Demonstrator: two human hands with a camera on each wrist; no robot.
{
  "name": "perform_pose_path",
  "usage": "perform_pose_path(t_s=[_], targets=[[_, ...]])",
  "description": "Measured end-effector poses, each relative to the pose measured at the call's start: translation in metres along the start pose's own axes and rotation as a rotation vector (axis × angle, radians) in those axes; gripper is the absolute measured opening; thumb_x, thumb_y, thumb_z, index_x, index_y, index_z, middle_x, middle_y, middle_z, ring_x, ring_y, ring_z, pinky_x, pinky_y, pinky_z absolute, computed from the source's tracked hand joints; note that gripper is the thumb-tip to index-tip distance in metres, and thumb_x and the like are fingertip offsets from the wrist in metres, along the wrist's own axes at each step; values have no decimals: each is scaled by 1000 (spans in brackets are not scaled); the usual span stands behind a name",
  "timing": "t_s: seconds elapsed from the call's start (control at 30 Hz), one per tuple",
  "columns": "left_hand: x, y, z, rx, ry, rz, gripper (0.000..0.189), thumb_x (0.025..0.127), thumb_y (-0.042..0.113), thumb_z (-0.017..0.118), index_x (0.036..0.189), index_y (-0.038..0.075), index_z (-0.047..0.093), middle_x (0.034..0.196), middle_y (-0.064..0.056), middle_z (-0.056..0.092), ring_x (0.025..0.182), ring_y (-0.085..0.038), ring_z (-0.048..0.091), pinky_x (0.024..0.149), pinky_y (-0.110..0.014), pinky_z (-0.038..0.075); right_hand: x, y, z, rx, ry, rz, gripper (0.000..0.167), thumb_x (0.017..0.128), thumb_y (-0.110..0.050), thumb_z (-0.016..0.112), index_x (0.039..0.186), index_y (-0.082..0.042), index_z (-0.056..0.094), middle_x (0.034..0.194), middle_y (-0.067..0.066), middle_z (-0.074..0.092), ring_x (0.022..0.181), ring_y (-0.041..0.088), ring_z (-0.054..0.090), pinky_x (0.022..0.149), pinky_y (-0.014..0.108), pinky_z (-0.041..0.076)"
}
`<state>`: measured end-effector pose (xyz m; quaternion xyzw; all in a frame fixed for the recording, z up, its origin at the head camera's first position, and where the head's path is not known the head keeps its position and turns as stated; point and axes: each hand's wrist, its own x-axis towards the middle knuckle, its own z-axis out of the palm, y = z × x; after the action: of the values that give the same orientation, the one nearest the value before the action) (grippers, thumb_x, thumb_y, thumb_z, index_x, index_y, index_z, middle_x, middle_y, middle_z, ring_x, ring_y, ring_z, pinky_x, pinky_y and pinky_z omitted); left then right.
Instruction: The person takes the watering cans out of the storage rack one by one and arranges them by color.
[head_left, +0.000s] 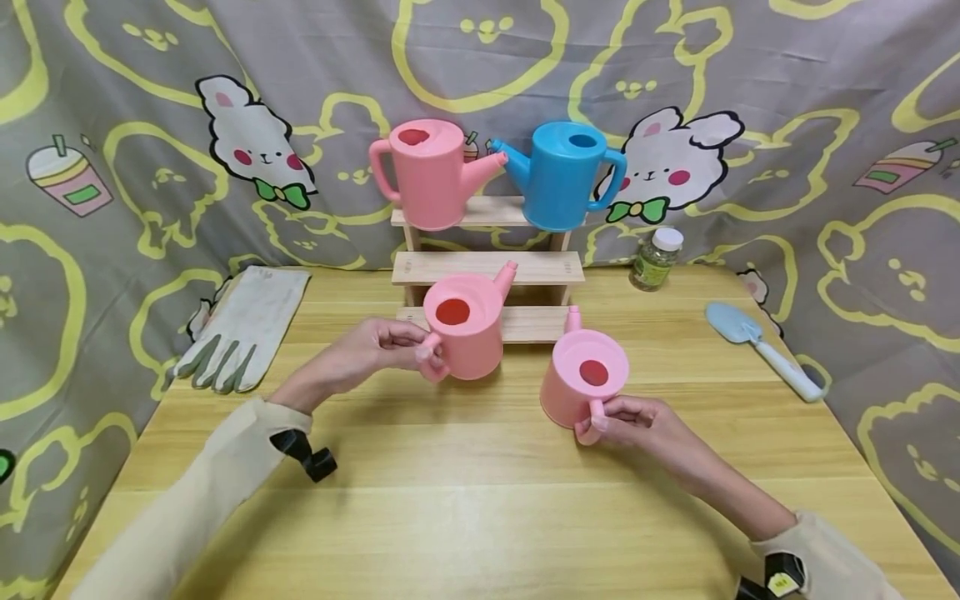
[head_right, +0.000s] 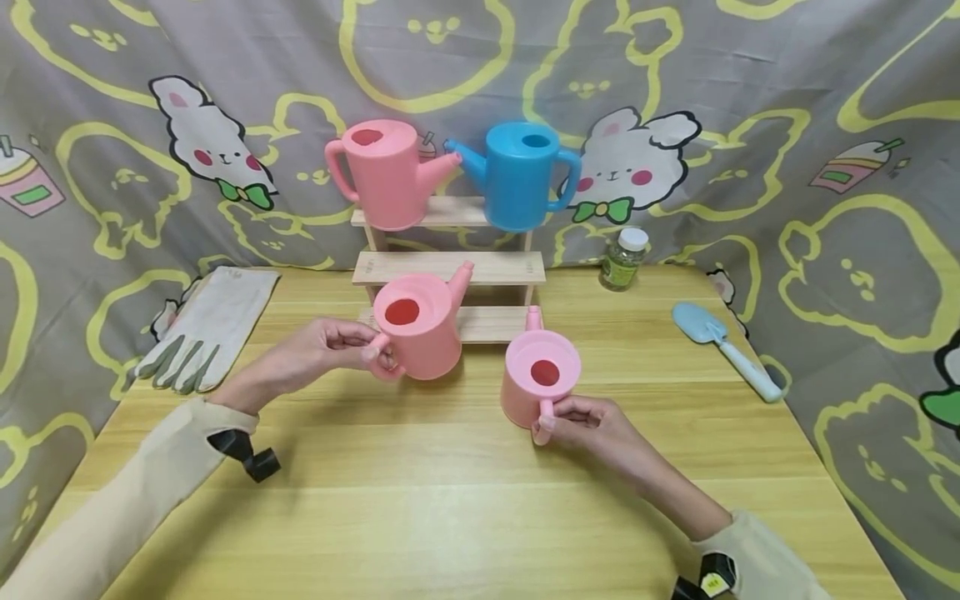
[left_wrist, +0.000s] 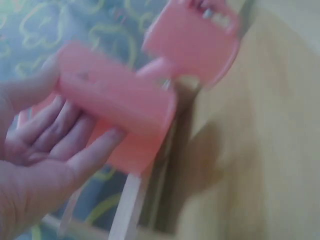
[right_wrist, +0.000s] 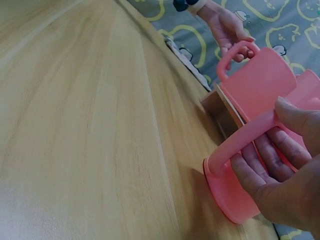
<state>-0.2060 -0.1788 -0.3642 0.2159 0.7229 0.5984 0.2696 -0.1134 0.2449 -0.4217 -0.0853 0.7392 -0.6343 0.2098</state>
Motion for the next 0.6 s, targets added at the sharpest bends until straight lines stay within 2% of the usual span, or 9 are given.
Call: perform_pose_path(t_s=[0.23,0.4,0.6], targets=[[-11,6,42,-84,130,-69,33,98,14,75,127,-2,72,112,-16,79,106,-24,76,110,-42,55,-1,-2,2,38,4,26,30,104,-16,68,120,9,67,119,15,77,112,14,73,100,24,60],[-15,6,71,-107,218,-128,30,92,15,82,118,0,77,106,-10,81,104,-20,76,106,-39,57,-3,-4,2,39,6,22,31,104,-18,67,121,8,67,119,17,76,113,17,73,100,25,60],[-15,-2,104,-183,270,-198,29,87,20,87,110,4,79,101,-6,81,103,-17,74,105,-39,54,-2,-5,2,39,5,28,30,104,-17,67,121,8,68,118,14,77,112,14,73,99,23,60]])
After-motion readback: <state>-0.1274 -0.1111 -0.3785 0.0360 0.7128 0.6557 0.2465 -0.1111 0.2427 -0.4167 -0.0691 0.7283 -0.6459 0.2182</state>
